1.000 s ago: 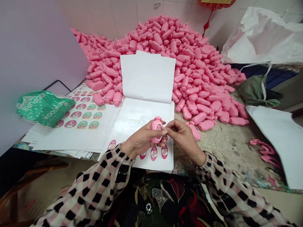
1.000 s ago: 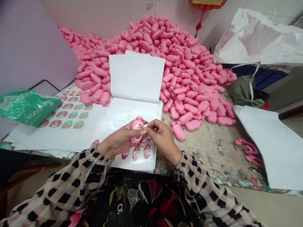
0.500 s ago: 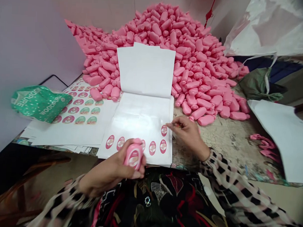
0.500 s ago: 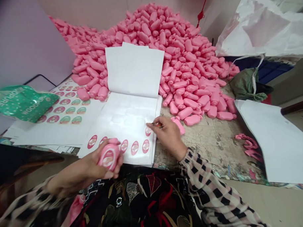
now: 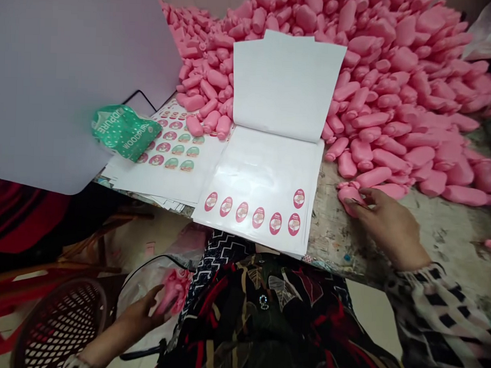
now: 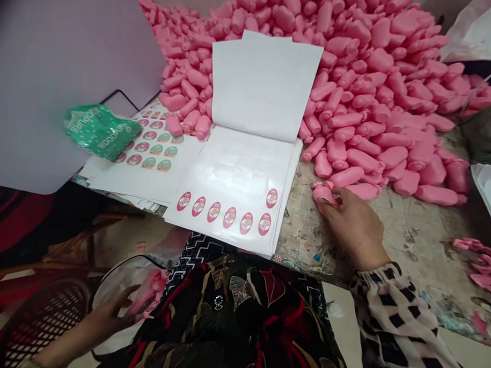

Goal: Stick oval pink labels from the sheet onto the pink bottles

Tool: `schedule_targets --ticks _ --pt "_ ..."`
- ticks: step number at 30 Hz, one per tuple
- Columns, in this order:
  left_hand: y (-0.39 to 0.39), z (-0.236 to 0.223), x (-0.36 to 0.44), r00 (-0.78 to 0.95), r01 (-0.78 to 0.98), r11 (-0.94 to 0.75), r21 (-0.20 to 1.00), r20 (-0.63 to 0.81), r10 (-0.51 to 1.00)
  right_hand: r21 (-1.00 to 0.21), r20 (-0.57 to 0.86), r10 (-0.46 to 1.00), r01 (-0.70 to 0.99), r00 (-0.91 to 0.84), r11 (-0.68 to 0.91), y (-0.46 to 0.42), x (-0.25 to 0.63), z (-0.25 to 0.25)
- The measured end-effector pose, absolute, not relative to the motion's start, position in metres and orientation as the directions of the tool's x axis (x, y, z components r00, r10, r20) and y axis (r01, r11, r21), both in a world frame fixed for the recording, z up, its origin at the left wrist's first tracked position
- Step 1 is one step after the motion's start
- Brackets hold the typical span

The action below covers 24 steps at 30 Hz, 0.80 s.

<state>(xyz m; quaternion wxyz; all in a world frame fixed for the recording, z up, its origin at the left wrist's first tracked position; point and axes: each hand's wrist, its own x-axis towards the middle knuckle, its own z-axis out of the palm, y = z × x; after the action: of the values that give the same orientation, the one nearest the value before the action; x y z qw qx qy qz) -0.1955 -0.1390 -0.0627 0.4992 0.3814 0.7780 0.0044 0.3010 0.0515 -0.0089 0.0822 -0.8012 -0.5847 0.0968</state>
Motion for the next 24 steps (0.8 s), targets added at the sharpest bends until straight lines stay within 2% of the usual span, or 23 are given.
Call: schedule_targets --ticks 2,3,5,7,9,12,14,17,19,21,23,24 --pt "-0.127 -0.058 -0.194 -0.242 0.758 0.584 0.292 -0.705 0.666 -0.320 -0.088 0.949 0.894 0.302 -0.314 0.055 0.305 -0.009" --pt "-0.117 -0.050 -0.189 -0.230 0.775 0.564 0.284 -0.705 0.671 -0.377 -0.100 0.946 0.868 0.308 -0.323 0.057 0.305 -0.008" --pt "-0.092 -0.025 -0.168 -0.106 0.734 0.562 0.383 -0.752 0.650 -0.537 -0.099 0.936 0.774 0.337 -0.335 0.055 0.300 -0.005" --pt "-0.065 0.004 -0.134 0.077 0.599 0.542 0.590 -0.715 0.694 -0.750 -0.104 0.933 0.589 0.345 -0.301 0.047 0.282 0.003" --pt "-0.039 0.027 -0.090 0.210 0.393 0.512 0.764 -0.616 0.759 -0.931 -0.156 0.959 0.290 0.236 -0.222 0.035 0.252 0.012" --pt "-0.011 0.038 -0.024 0.385 0.009 0.478 0.878 -0.444 0.809 -0.971 -0.237 0.971 -0.013 -0.031 -0.238 0.013 0.201 0.024" --pt "0.000 0.032 0.009 0.453 -0.196 0.504 0.841 -0.378 0.808 -0.970 -0.222 0.962 -0.066 -0.158 -0.235 0.004 0.179 0.027" --pt "0.014 0.022 0.030 0.479 -0.340 0.584 0.737 -0.399 0.782 -0.987 -0.158 0.940 0.040 -0.301 -0.154 0.006 0.181 0.026" --pt "0.023 0.021 0.030 0.437 -0.304 0.591 0.748 -0.442 0.784 -0.968 -0.127 0.959 0.242 -0.252 -0.065 0.016 0.201 0.021" --pt "0.032 0.024 0.025 0.360 -0.149 0.505 0.850 -0.429 0.828 -0.858 -0.047 0.989 0.513 -0.141 0.033 0.031 0.222 0.013" --pt "0.041 0.028 0.023 0.290 0.103 0.309 0.945 -0.326 0.900 -0.652 0.068 0.994 0.750 -0.087 0.110 0.045 0.237 0.005" --pt "0.045 0.030 0.024 0.272 0.232 0.194 0.953 -0.255 0.928 -0.542 0.116 0.989 0.828 -0.092 0.140 0.050 0.240 0.001"
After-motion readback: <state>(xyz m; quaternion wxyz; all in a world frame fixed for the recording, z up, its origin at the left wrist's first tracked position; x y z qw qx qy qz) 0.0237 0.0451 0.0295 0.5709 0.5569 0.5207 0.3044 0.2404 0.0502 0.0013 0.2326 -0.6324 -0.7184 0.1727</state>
